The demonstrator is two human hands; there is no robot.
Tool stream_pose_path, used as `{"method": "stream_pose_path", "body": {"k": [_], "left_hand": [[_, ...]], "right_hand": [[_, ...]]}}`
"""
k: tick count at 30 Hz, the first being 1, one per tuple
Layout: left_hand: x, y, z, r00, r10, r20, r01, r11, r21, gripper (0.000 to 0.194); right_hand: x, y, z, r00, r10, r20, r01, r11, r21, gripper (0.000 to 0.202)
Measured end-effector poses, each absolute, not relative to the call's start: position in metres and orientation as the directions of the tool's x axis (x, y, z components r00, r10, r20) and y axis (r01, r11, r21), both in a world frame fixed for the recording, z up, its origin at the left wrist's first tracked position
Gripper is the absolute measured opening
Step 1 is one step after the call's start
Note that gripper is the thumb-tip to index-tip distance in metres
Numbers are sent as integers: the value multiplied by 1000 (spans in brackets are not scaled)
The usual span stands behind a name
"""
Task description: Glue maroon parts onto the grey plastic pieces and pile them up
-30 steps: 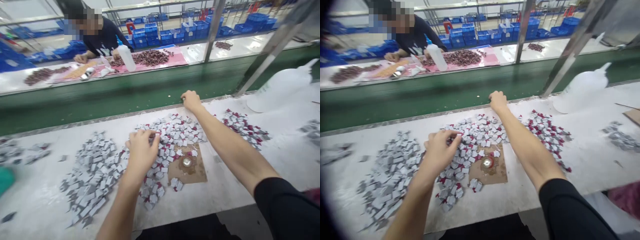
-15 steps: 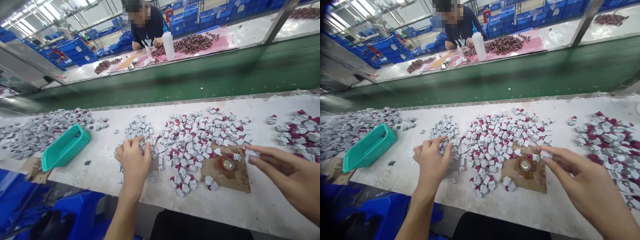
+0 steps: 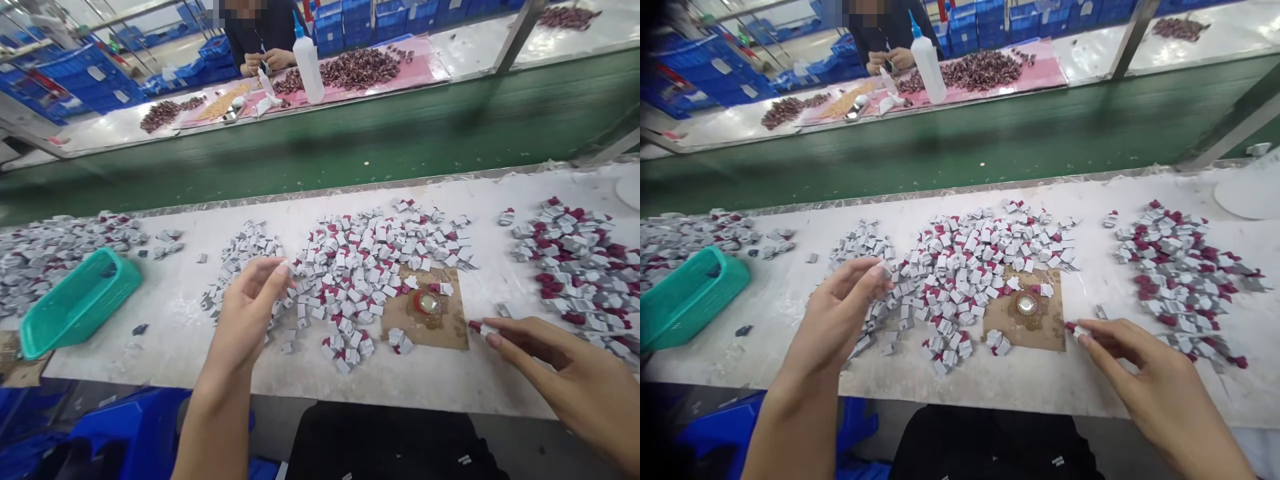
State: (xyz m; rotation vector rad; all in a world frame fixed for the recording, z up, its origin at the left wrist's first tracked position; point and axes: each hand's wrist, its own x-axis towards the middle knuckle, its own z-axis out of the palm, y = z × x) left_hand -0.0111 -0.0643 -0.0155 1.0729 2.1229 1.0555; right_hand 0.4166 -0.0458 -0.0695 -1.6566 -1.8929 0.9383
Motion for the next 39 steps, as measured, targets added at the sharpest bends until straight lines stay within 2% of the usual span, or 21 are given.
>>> {"method": "stream_pose_path", "body": {"k": [2, 4, 6, 9, 12, 14, 20, 24, 27, 30, 33, 36, 39], "left_hand": [[3, -73, -11, -455, 849, -269, 74, 337, 939, 50], [16, -77, -10, -370, 845, -386, -217, 326, 920, 56], [26, -79, -13, -303, 846, -439, -319, 344, 883, 52], [36, -82, -19, -219, 877, -427, -272, 366, 890, 38], [42, -88, -23, -209, 922, -326, 15, 336, 942, 30], [45, -93, -23, -182, 939, -290, 118, 314, 942, 29], [62, -97, -25, -105, 899, -426, -107, 416, 903, 29], [76, -91, -29, -115, 921, -372, -122, 358, 926, 27], [84, -87, -30, -98, 925, -366, -143, 351, 926, 27], [92, -82, -28, -73, 931, -356, -107, 348, 931, 26], [103, -76, -30, -77, 942, -327, -64, 323, 944, 17], [115, -68, -34, -60, 949, -309, -123, 300, 946, 14], [124, -62, -37, 7, 951, -308, -203, 303, 931, 15]], "right_hand": [[401, -48, -58, -77, 992, -100, 585, -37, -810, 33], [381, -50, -48, -1, 997, -76, 454, -67, -889, 27], [361, -52, -42, 8, 999, -48, 343, -48, -938, 19], [345, -53, -40, -45, 999, -8, 294, 6, -956, 16], [342, -53, -40, -83, 995, 48, 332, 73, -940, 18], [342, -52, -39, -103, 991, 84, 375, 117, -920, 18], [339, -50, -43, -173, 971, 165, 518, 232, -823, 19], [336, -48, -46, -228, 951, 207, 577, 303, -758, 21], [334, -48, -46, -225, 950, 218, 580, 311, -753, 19], [333, -49, -43, -174, 968, 182, 505, 247, -827, 18], [332, -50, -40, -88, 993, 81, 339, 107, -935, 17], [330, -48, -42, -73, 996, -56, 106, -48, -993, 18], [328, -46, -46, -111, 988, -106, -79, -115, -990, 18]]}}
